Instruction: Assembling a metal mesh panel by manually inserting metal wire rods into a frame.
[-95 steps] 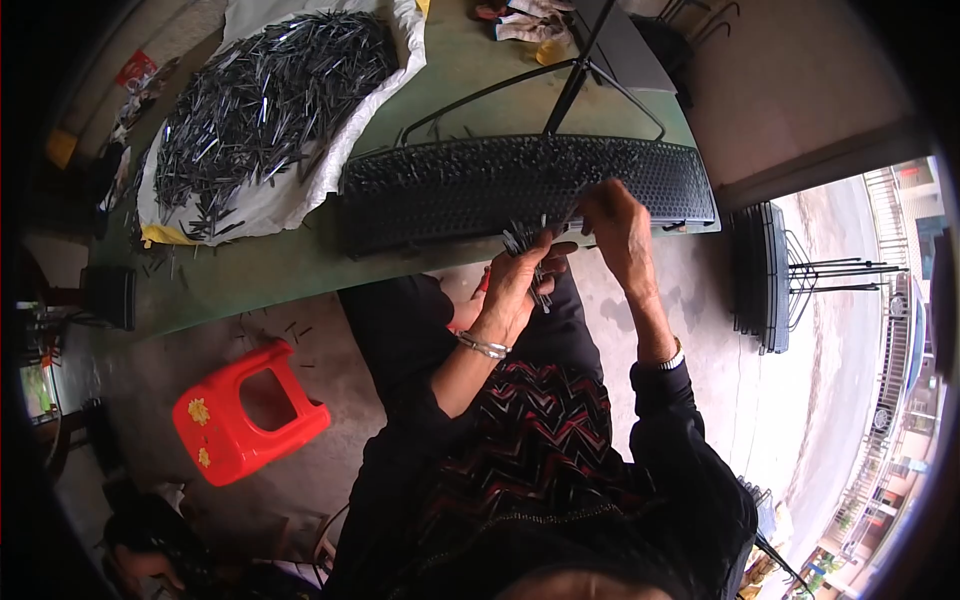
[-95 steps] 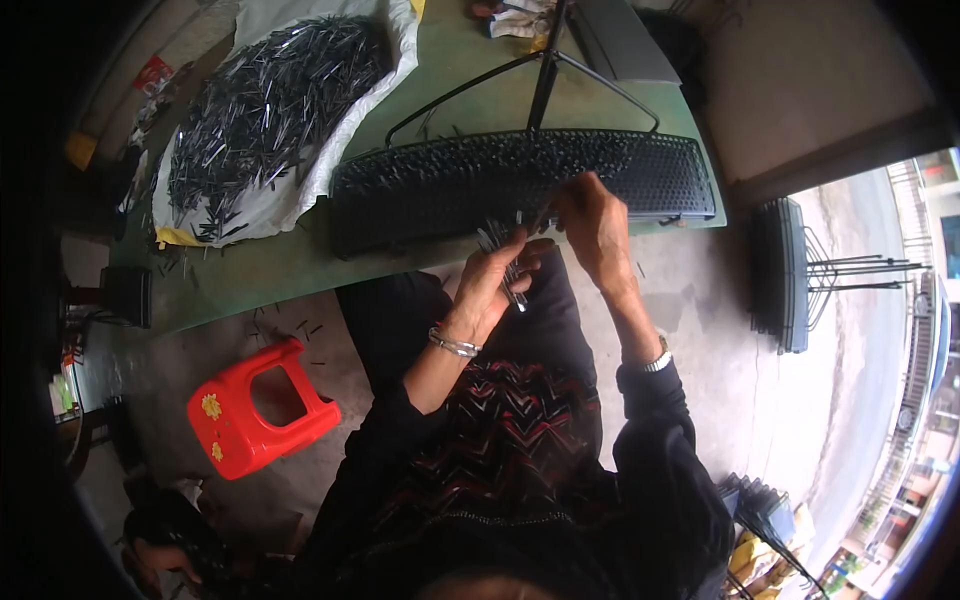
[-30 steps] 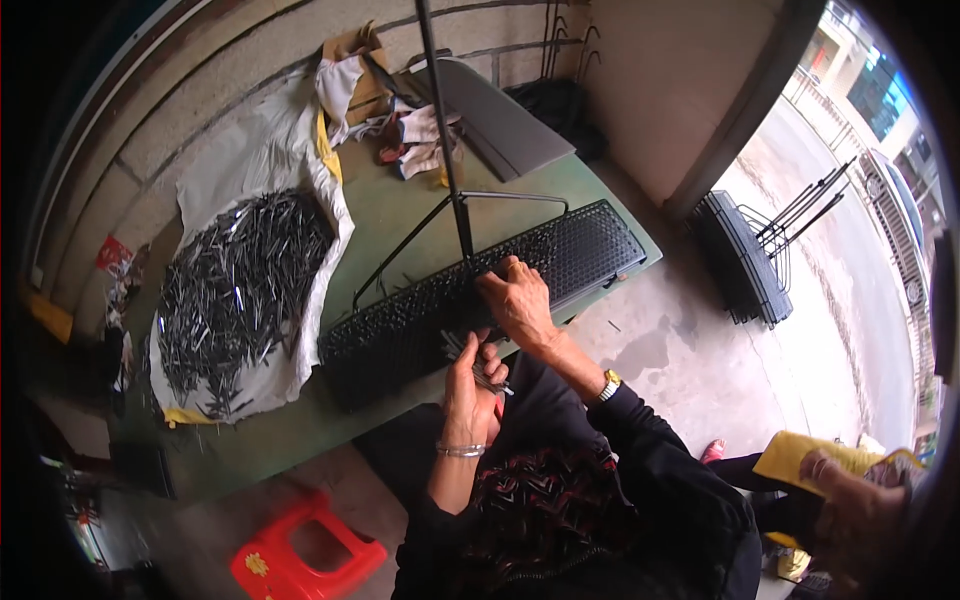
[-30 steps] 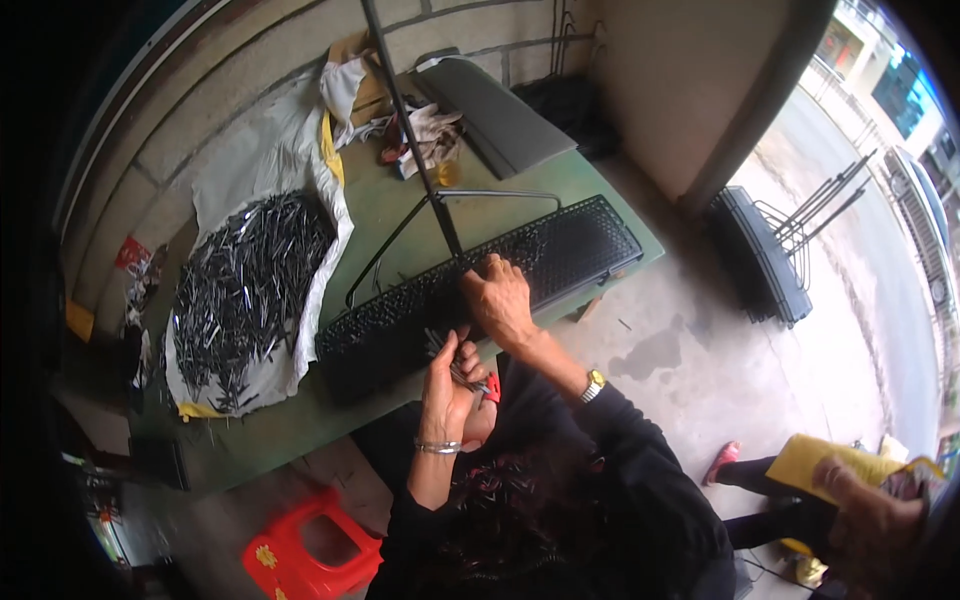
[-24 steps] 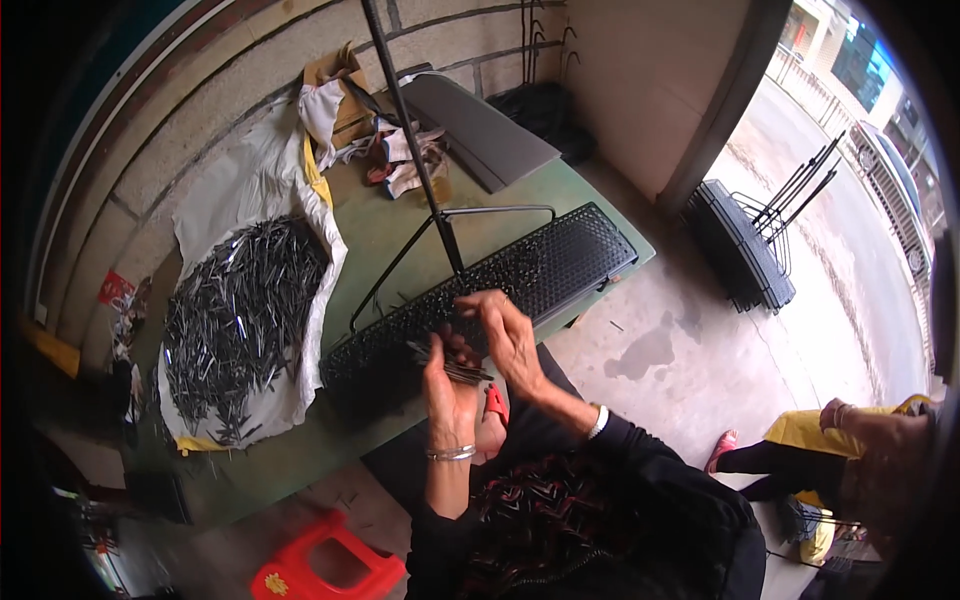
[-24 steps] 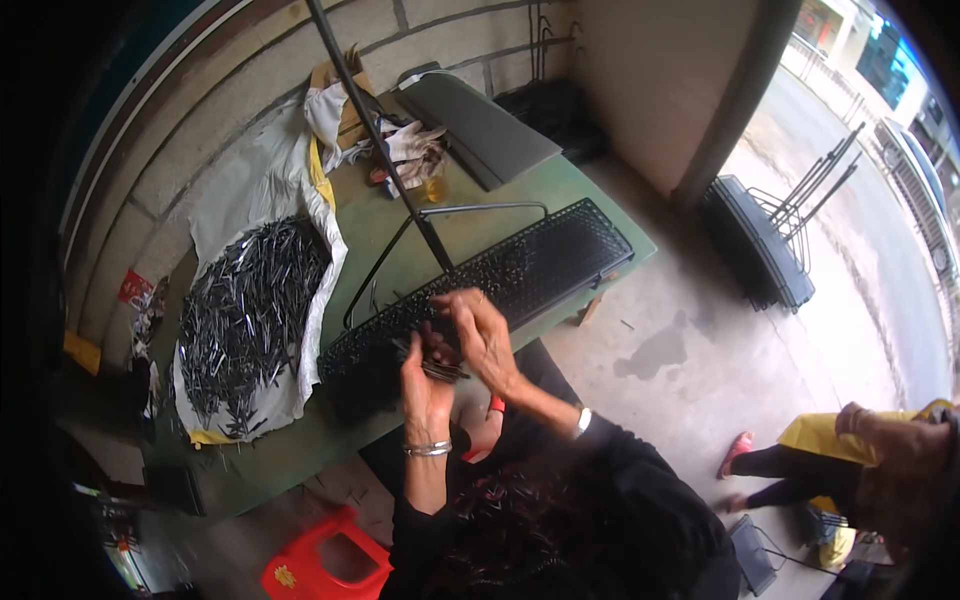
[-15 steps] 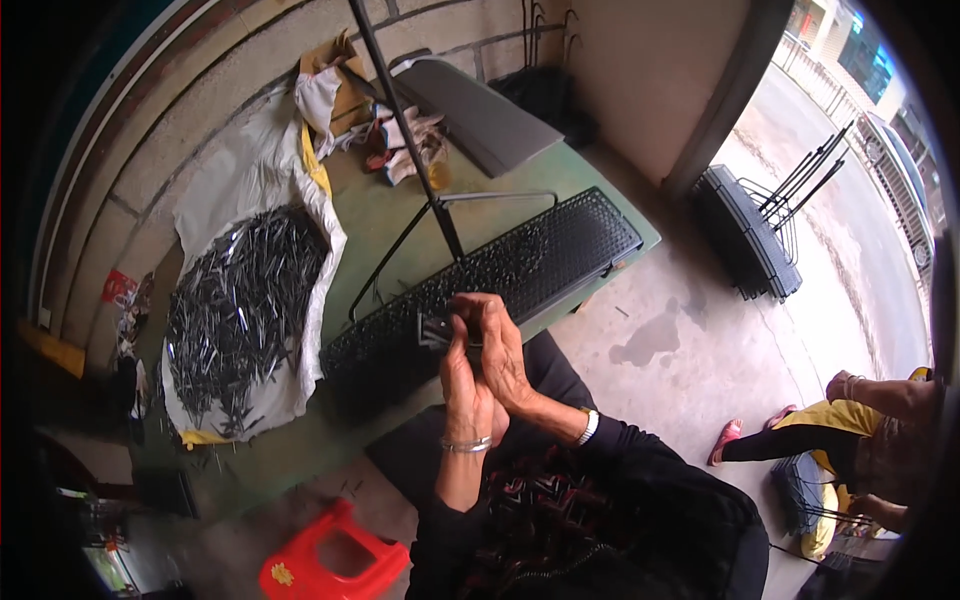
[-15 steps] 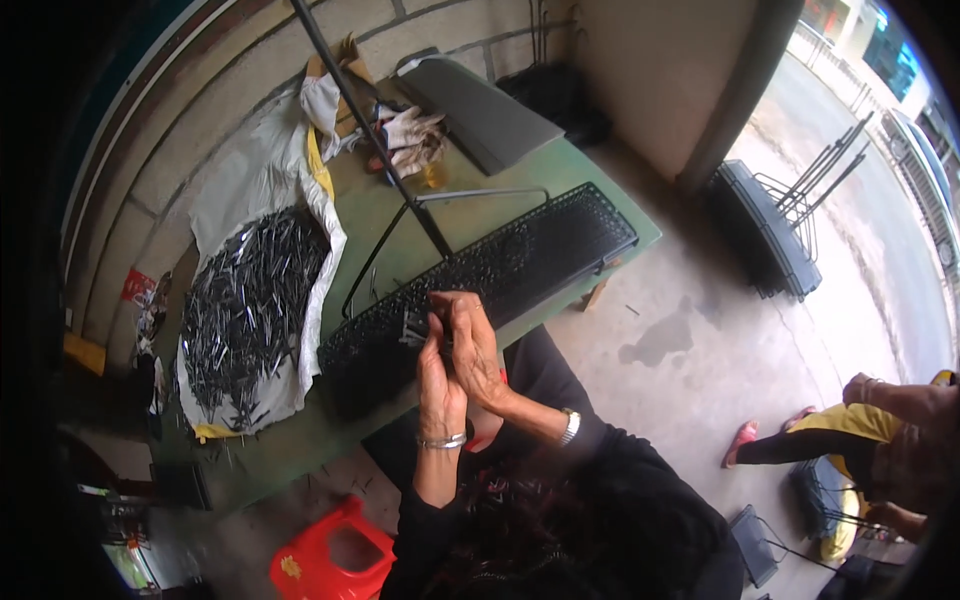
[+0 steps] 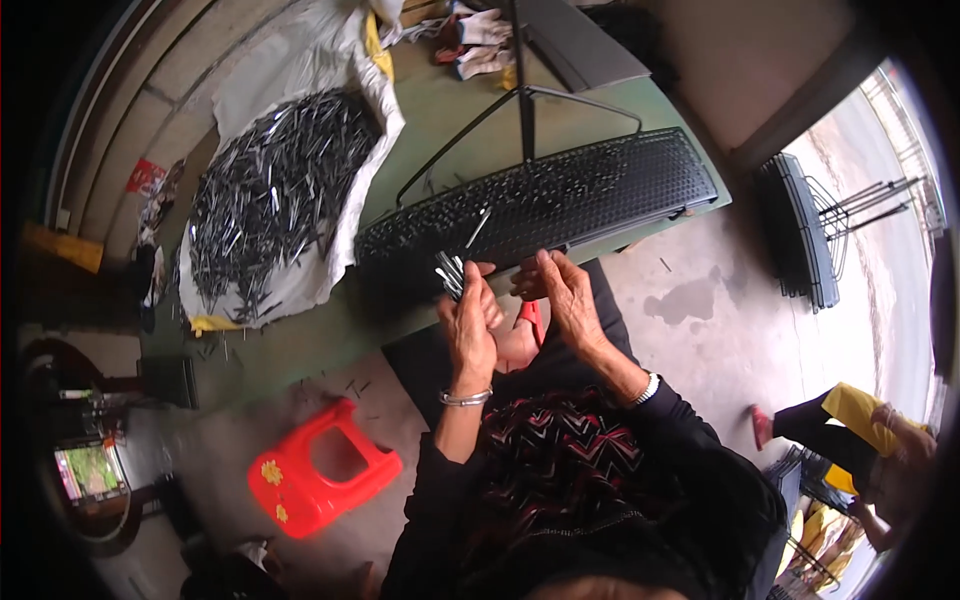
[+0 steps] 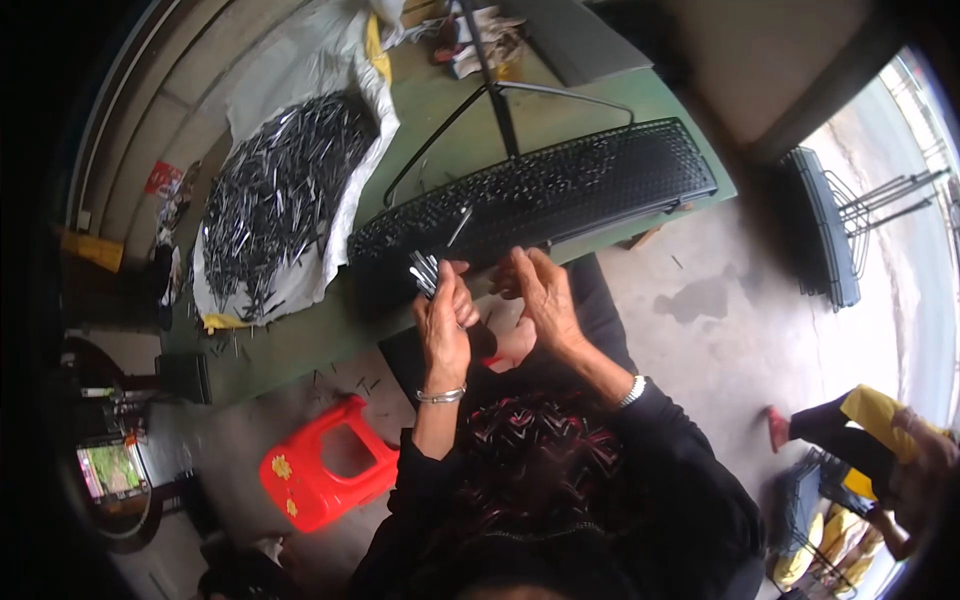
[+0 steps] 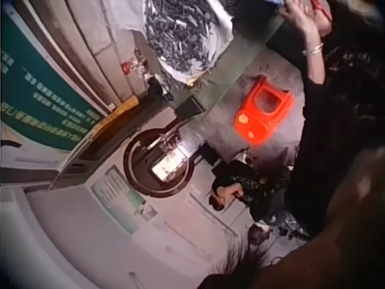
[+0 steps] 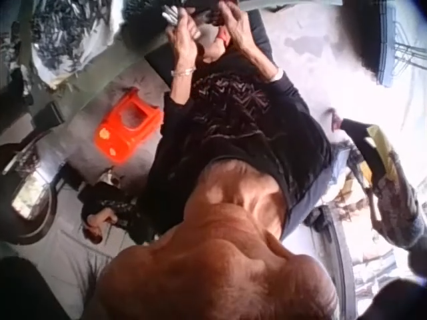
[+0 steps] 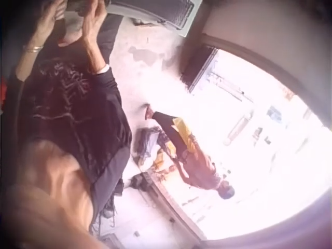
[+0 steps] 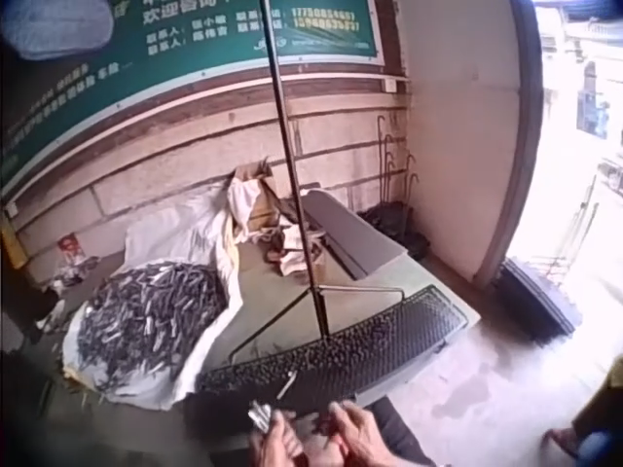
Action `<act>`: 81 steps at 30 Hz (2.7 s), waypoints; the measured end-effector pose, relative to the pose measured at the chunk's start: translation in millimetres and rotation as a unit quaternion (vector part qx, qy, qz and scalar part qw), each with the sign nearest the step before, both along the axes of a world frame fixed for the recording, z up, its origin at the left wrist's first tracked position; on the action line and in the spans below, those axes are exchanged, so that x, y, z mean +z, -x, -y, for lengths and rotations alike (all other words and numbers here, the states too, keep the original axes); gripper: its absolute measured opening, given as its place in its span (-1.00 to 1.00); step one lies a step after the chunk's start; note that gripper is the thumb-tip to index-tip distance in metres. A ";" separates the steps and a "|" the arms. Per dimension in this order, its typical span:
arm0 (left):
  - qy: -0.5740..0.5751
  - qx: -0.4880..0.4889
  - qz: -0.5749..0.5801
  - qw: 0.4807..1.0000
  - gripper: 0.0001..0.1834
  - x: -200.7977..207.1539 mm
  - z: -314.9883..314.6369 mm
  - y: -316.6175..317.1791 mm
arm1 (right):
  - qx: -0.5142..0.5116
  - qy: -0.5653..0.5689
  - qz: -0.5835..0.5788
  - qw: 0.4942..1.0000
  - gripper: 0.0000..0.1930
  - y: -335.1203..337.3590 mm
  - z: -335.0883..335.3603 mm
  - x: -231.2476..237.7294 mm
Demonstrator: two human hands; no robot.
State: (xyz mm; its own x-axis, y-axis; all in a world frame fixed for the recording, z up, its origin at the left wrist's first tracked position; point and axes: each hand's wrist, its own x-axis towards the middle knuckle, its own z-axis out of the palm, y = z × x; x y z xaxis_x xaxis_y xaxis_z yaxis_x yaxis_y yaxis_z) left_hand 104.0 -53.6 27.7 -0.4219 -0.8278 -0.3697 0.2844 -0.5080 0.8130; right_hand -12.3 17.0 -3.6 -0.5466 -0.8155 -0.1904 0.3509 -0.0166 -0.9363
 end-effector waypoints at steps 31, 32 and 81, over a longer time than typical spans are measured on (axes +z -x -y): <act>-0.172 -0.089 -0.102 0.976 -0.84 -20.1 19.6 -22.8 | 0.187 0.245 -0.725 0.616 -0.60 28.1 38.1 28.2; -0.193 -0.090 -0.110 0.971 -0.85 -13.9 18.1 -17.3 | 0.194 0.246 -0.715 0.625 -0.58 25.0 27.6 29.7; 0.070 0.141 0.098 0.983 -0.65 -61.1 74.0 -117.6 | 0.041 -0.030 0.091 0.995 -0.40 -14.1 36.6 -34.4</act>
